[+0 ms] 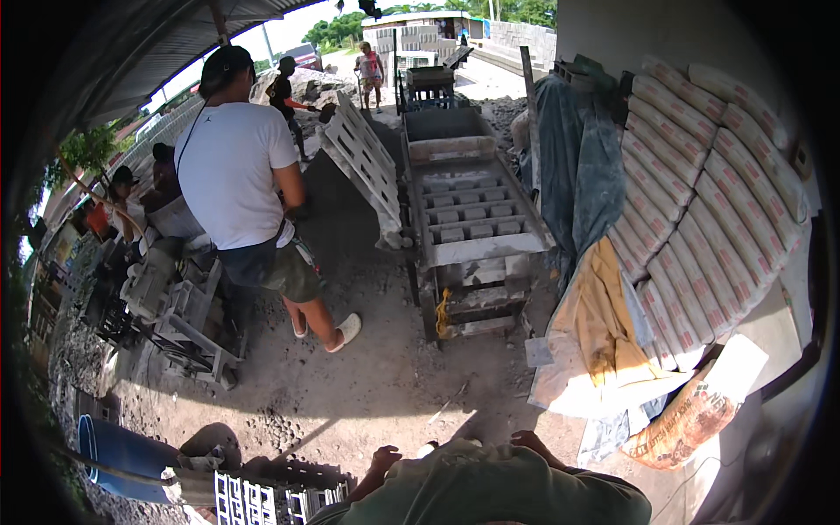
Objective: The person levels wet concrete in a brick mold with a scraper, picks up a hammer, and repeatedly taps the metal mold frame with the hammer.
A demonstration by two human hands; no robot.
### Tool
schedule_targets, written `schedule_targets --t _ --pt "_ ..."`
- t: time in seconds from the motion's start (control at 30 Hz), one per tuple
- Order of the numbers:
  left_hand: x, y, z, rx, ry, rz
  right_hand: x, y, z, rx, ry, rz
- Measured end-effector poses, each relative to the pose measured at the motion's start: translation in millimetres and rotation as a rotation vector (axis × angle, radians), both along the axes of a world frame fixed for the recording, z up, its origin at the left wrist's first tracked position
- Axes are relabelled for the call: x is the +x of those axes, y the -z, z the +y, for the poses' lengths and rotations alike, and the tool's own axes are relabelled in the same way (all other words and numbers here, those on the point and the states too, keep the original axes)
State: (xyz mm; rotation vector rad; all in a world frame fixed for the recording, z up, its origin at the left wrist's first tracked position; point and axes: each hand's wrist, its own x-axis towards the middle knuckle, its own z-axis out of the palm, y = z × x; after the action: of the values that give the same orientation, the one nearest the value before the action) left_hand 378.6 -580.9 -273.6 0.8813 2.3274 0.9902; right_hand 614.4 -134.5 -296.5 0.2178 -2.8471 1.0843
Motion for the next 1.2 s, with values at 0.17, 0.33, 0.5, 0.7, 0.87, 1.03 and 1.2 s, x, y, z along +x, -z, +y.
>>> schedule_targets --t 0.17,0.33,0.5,0.7,0.87,1.03,1.2 --pt "4 -19 10 -0.138 -0.27 -0.284 -32 -28 -17 -0.495 0.487 -0.569" --pt "2 -19 12 -0.133 -0.228 -0.213 -43 -58 -21 -0.66 0.677 -0.729" --pt "10 -25 9 -0.004 -0.311 -0.348 -27 -19 -13 -0.577 0.476 -0.625" --pt "15 -32 14 -0.22 -0.343 -0.291 -12 26 5 -0.429 0.203 -0.395" --pt "22 -47 14 -0.319 -0.435 -0.394 -31 -5 -2 -0.38 0.21 -0.504" --pt "17 -52 32 -0.309 -0.383 -0.326 -15 57 34 -0.96 0.386 -0.733" --pt "26 -68 32 -0.358 -0.436 -0.336 -19 72 41 -0.524 0.106 -0.606"
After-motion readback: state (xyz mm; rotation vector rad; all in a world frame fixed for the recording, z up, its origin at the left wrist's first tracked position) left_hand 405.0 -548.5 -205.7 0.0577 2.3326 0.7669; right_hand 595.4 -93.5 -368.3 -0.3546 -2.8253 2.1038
